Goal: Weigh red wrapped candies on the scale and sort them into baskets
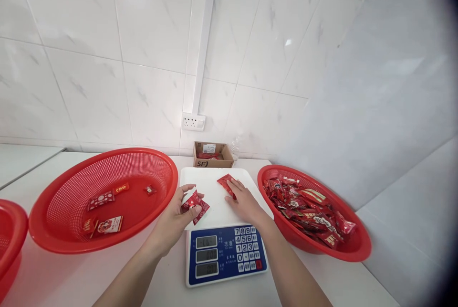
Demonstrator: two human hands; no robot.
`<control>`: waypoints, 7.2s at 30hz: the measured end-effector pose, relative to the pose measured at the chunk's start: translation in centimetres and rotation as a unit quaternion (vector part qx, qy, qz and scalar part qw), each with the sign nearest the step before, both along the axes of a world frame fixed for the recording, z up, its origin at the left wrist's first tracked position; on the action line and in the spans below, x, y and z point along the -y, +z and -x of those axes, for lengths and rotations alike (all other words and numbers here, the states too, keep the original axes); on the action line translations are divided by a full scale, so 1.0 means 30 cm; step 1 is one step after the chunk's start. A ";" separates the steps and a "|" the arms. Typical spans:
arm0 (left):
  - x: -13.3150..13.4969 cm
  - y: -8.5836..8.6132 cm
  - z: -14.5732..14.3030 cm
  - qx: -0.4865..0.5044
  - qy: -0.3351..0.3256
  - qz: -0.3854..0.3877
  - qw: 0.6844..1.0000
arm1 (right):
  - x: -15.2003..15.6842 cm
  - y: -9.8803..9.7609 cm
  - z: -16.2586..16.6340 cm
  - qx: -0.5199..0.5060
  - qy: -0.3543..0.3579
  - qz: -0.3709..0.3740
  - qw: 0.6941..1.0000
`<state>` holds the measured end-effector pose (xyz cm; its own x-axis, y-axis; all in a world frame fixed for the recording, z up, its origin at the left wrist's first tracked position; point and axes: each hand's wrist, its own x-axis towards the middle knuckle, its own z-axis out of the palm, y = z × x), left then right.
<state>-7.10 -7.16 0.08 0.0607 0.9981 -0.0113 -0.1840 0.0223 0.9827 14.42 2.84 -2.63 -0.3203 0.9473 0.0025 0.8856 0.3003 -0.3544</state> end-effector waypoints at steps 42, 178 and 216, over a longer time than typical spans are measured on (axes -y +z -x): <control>-0.015 -0.021 0.013 -0.031 -0.007 0.002 1.000 | -0.018 0.001 -0.018 -0.110 0.031 -0.089 0.989; 0.018 -0.029 -0.058 -0.084 0.027 -0.100 0.991 | 0.289 0.090 0.139 -0.436 0.001 -0.014 0.900; -0.009 -0.024 0.009 -0.169 0.058 -0.100 0.979 | 0.057 0.025 0.131 -0.115 0.206 -0.096 0.967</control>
<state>-7.37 -6.89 -0.64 -0.0257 0.9822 0.1858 0.1633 -0.1793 0.9701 10.49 1.13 -1.87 -0.6404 0.7142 0.2823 0.5807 0.6909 -0.4306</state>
